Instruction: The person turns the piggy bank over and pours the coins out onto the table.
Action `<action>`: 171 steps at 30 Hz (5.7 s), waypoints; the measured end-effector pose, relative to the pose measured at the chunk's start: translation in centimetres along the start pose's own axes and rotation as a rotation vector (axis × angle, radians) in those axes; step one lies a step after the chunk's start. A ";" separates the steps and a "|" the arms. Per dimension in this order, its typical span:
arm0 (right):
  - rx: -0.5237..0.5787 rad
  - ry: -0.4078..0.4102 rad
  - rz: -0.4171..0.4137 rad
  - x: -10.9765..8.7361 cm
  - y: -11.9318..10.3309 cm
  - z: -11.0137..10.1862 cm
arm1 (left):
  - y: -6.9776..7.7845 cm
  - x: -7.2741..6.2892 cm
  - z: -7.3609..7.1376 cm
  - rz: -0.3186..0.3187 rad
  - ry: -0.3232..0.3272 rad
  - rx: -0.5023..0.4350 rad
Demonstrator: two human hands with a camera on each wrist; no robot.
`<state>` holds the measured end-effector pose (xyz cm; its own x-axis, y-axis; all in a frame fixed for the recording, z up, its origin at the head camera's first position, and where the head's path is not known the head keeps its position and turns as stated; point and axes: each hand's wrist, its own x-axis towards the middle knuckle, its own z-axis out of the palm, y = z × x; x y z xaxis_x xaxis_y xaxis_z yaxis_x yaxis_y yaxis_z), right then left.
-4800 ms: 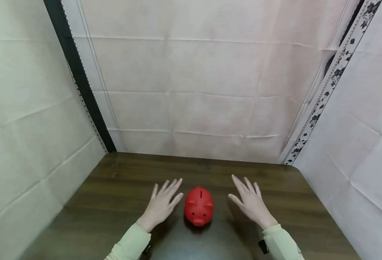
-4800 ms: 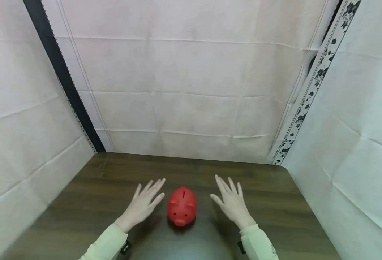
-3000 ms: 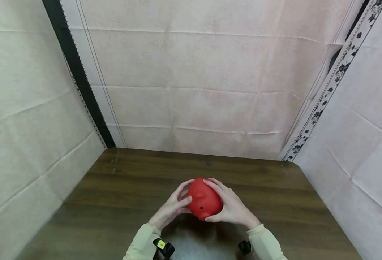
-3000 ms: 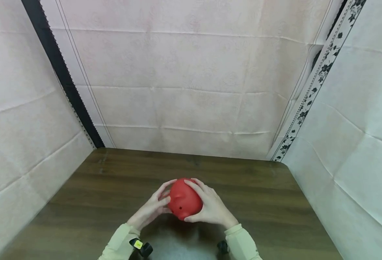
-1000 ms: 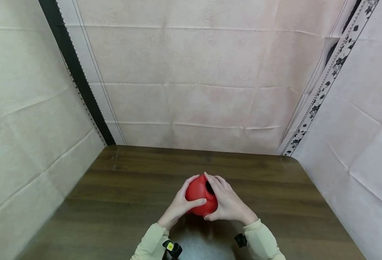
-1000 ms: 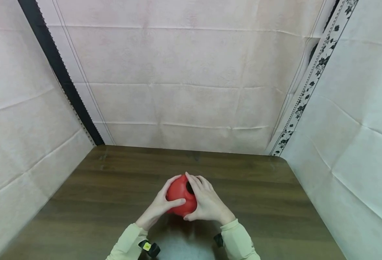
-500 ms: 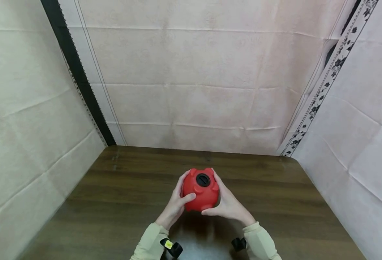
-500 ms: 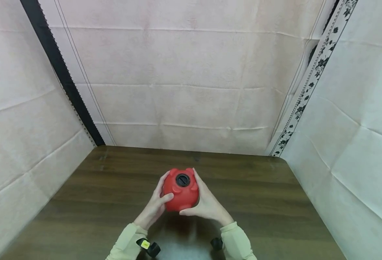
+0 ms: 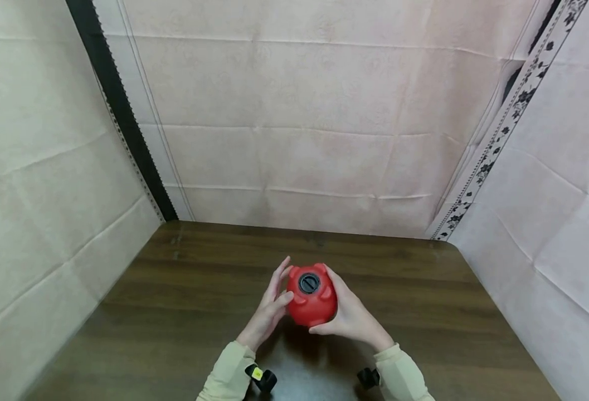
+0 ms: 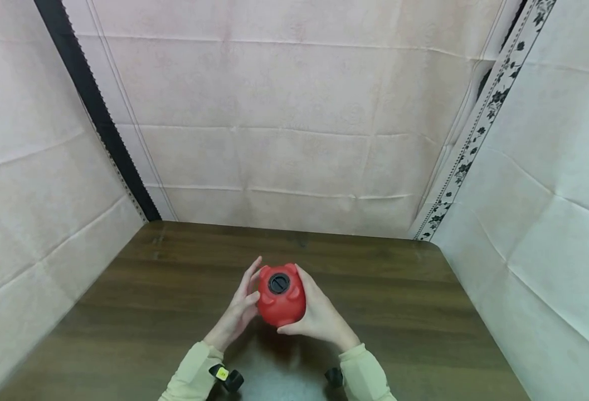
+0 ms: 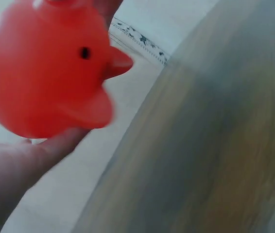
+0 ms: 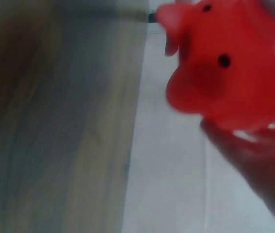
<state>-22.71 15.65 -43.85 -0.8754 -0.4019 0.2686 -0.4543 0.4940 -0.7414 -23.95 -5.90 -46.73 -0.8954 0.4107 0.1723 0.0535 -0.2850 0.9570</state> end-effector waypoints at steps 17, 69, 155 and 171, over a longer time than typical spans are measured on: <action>0.066 -0.007 0.131 -1.2 0.5 0.8 | -1.2 0.6 1.3 -0.014 0.122 0.264; -0.560 0.007 -0.500 2.1 -3.7 -2.8 | 0.6 0.0 1.1 0.000 0.002 0.419; -0.783 0.112 -0.660 1.1 -3.2 -3.6 | -0.2 -0.3 -0.3 -0.097 -0.055 0.389; -0.701 0.122 -0.238 0.7 2.7 -3.7 | -1.2 -1.6 -1.8 -0.083 0.066 0.322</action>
<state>-25.16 19.53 -43.38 -0.7338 -0.4915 0.4691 -0.5972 0.7958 -0.1004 -23.34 -7.79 -48.56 -0.9285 0.3614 0.0852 0.1065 0.0395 0.9935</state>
